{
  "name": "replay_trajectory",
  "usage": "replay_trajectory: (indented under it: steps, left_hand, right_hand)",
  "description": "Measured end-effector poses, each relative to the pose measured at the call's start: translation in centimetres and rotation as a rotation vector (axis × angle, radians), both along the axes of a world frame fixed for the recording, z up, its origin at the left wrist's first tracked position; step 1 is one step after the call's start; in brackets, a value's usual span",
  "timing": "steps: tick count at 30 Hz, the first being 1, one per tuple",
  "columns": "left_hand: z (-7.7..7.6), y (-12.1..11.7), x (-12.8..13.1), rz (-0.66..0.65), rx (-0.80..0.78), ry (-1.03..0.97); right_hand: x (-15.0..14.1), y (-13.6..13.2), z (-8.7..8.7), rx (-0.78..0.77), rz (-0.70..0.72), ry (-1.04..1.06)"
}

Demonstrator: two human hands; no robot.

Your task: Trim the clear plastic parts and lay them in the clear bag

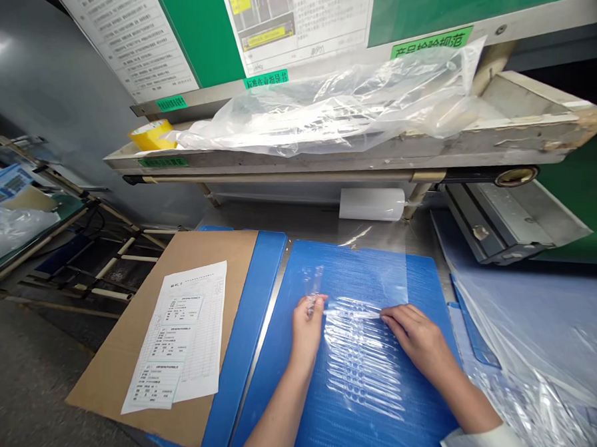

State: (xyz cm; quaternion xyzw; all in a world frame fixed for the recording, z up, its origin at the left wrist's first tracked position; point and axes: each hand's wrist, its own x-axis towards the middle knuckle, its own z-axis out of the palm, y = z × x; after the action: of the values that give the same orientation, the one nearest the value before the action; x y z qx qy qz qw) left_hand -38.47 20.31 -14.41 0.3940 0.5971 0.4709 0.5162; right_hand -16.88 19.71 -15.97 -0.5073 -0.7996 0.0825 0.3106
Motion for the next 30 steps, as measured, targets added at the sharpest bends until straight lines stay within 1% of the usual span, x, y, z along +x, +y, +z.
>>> replay_trajectory:
  steps: [2,5,8,13,17,22,25,30]
  left_hand:
    - [0.0,0.2,-0.3,0.061,-0.006,-0.02]
    - [-0.2,0.0,-0.6,0.029,-0.039,-0.064]
    - [-0.4,-0.3,-0.4,-0.008,-0.071,-0.099]
    - [-0.3,-0.5,-0.2,-0.031,-0.11,-0.135]
    - [-0.2,-0.5,-0.5,-0.058,-0.109,-0.114]
    - [-0.3,-0.6,-0.6,-0.123,-0.101,-0.065]
    - [-0.2,-0.7,-0.4,-0.177,-0.094,-0.043]
    - [0.2,-0.6,0.1,-0.29,-0.096,-0.053]
  right_hand:
    - [0.5,0.2,-0.6,0.033,-0.103,-0.006]
    - [1.0,0.4,-1.3,0.06,-0.193,-0.032]
    - [1.3,0.5,-1.7,0.068,-0.21,-0.059]
    - [1.4,0.5,-1.9,0.077,-0.213,-0.083]
    - [1.4,0.5,-2.0,0.082,-0.214,-0.081]
    - [1.3,0.6,-2.4,0.067,-0.217,-0.061]
    - [1.0,0.6,-2.0,0.06,-0.193,-0.027]
    - [-0.1,0.4,0.3,0.02,-0.034,0.042]
